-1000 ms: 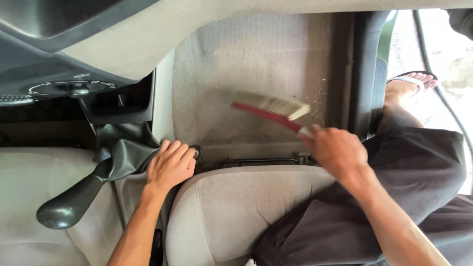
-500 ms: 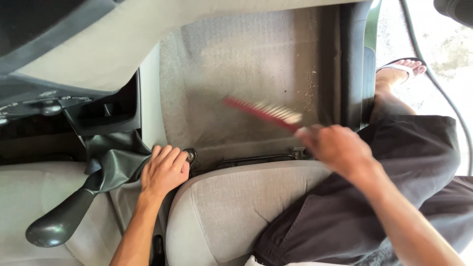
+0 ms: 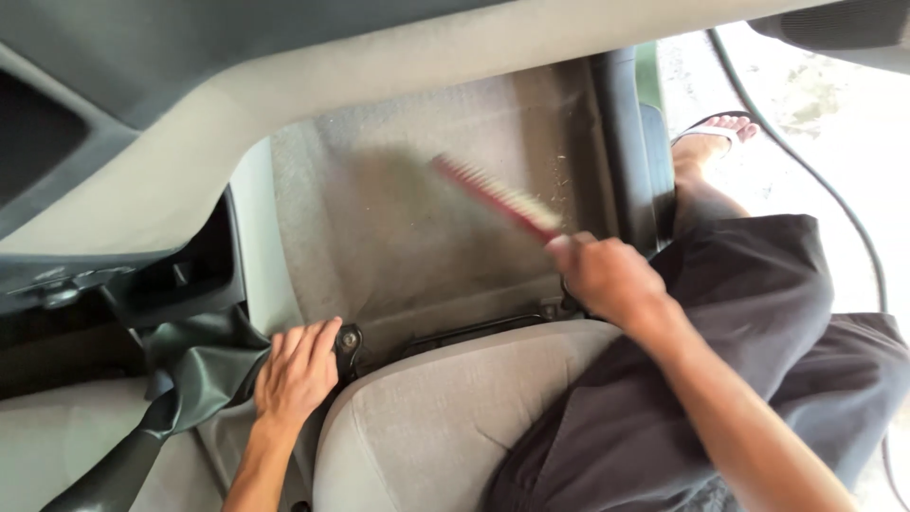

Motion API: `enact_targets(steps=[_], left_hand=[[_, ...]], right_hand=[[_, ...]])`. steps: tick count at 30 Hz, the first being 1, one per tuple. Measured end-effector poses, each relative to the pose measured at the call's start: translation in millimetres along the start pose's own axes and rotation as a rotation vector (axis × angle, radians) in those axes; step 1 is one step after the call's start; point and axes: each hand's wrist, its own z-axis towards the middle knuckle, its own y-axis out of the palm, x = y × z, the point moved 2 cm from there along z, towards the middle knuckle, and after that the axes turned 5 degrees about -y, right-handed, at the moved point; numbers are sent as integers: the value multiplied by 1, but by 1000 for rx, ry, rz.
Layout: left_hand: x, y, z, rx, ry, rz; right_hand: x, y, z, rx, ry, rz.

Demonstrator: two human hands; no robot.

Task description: Cleaning the floor carpet of a car using a hand-held brush.

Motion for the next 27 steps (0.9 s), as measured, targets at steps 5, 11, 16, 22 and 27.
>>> enact_targets(steps=[5,11,16,22,27], left_hand=[[0,0,3,27,-6,55],[-5,7,-10,78,-42,76],[-9,10,-10,125,-103,43],[-7,7,-6,26,-80,-68],[-12,11,-9,-1,-114,-86]], right_hand=[[-49,61,12,-185,-225,226],[16,82,24,-73,-92,220],[29,44,0,347,-638,-454],[-30,85,2,478,-989,-630],[-3,32,11,-135,10,134]])
